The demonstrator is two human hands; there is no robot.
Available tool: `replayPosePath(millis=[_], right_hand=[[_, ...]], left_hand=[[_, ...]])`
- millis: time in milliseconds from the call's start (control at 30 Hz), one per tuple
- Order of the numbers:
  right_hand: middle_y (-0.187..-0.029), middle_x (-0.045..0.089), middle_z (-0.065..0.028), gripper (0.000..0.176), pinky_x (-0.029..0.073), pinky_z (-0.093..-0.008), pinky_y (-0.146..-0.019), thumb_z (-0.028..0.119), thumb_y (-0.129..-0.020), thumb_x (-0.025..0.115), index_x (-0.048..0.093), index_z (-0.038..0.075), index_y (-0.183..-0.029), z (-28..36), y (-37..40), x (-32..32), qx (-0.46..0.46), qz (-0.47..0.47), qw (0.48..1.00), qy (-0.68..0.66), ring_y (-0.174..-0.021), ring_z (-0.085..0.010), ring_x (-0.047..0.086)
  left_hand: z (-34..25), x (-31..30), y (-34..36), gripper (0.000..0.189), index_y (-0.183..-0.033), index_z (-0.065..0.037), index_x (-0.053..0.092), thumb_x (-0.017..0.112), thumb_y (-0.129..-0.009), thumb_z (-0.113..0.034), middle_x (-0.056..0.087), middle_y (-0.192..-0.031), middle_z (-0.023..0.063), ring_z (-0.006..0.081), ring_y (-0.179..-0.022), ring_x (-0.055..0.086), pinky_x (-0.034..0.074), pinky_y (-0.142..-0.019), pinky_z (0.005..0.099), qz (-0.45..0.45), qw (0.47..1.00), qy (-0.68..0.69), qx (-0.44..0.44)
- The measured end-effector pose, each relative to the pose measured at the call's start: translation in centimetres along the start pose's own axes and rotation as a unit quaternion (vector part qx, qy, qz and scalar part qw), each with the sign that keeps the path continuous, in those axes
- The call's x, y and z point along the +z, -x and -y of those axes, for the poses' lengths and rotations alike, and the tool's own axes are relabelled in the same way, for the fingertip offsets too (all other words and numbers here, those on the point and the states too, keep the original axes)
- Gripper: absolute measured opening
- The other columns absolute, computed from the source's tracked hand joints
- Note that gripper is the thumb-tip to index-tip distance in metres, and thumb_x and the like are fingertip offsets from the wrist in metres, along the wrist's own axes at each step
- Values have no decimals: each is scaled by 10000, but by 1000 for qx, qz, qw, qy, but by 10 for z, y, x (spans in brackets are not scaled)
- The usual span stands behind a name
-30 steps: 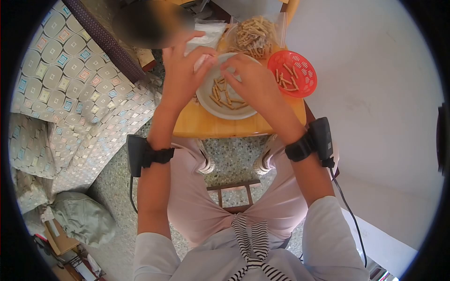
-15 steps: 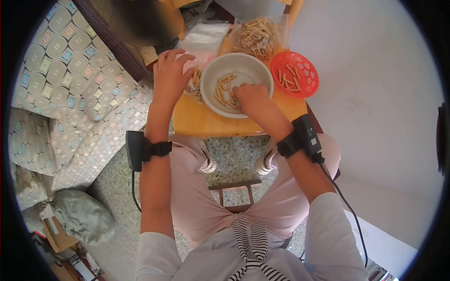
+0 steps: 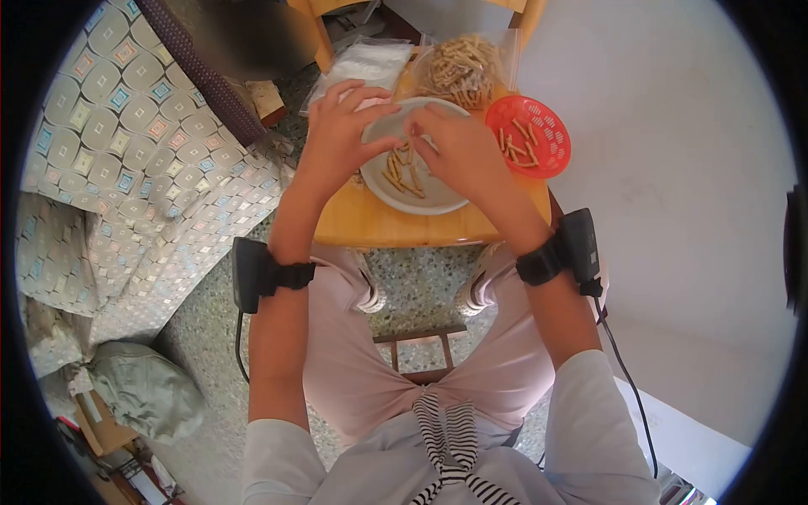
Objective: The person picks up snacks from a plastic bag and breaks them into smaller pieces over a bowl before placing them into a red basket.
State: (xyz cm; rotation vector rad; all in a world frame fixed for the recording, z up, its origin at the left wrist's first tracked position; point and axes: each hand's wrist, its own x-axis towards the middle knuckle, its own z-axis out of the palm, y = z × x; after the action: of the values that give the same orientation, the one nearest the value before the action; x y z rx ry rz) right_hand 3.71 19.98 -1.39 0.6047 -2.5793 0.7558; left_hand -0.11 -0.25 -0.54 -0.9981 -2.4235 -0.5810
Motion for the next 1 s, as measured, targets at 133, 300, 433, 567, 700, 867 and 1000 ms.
replayPosePath(millis=[133, 300, 433, 567, 700, 867, 1000], right_hand=[[-869, 632, -72, 104, 513, -435, -642, 183, -878, 660, 625, 115, -948, 15, -8, -13, -44, -74, 995, -42, -746, -316, 653], [-867, 632, -65, 126, 513, -423, -639, 183, -872, 662, 614, 118, -969, 21, -9, -19, -63, -113, 991, -27, -744, -305, 654], [-862, 645, -61, 140, 509, -417, -659, 185, -878, 669, 609, 115, -983, 22, -9, -24, -19, -112, 992, -51, -771, -299, 658], [-873, 667, -56, 128, 500, -424, -710, 188, -886, 683, 618, 110, -963, 14, -10, -23, -3, -149, 988, -41, -802, -303, 659], [-891, 677, -58, 127, 497, -431, -731, 195, -886, 689, 625, 107, -951, 8, -10, -19, 15, -136, 989, -56, -826, -303, 659], [-902, 682, -76, 140, 508, -426, -731, 196, -876, 691, 651, 98, -969, 8, -8, -12, -1, -109, 993, -44, -878, -297, 657], [-899, 680, -85, 146, 512, -425, -731, 198, -857, 702, 661, 98, -956, 8, -10, -4, -19, -127, 991, -28, -879, -301, 653]], left_hand=[[-3, 5, -7, 349, -1108, -93, 721, 788, -768, -142, 664, -1205, 20, 270, -1233, 527, 424, -1026, 407, 2, 996, 91, 12], [-12, -1, -15, 240, -991, -118, 750, 787, -755, -113, 685, -1111, -17, 257, -1133, 564, 484, -950, 388, -71, 993, 93, 2], [-11, -4, -16, 224, -983, -126, 762, 790, -761, -130, 682, -1119, -19, 252, -1119, 555, 471, -962, 386, -96, 991, 92, -10], [-13, -9, -15, 189, -987, -110, 780, 776, -798, -120, 679, -1163, 3, 246, -1170, 534, 419, -1023, 375, -95, 988, 111, -56], [-15, -9, -14, 179, -988, -120, 782, 776, -811, -148, 678, -1179, 9, 241, -1183, 526, 404, -1036, 382, -99, 984, 125, -74], [-17, -10, -15, 172, -964, -160, 783, 793, -794, -188, 665, -1166, -19, 250, -1168, 511, 407, -1010, 391, -102, 984, 132, -60], [-20, -9, -14, 153, -942, -164, 777, 793, -794, -198, 655, -1174, -20, 258, -1163, 509, 395, -1017, 395, -86, 982, 160, -43]])
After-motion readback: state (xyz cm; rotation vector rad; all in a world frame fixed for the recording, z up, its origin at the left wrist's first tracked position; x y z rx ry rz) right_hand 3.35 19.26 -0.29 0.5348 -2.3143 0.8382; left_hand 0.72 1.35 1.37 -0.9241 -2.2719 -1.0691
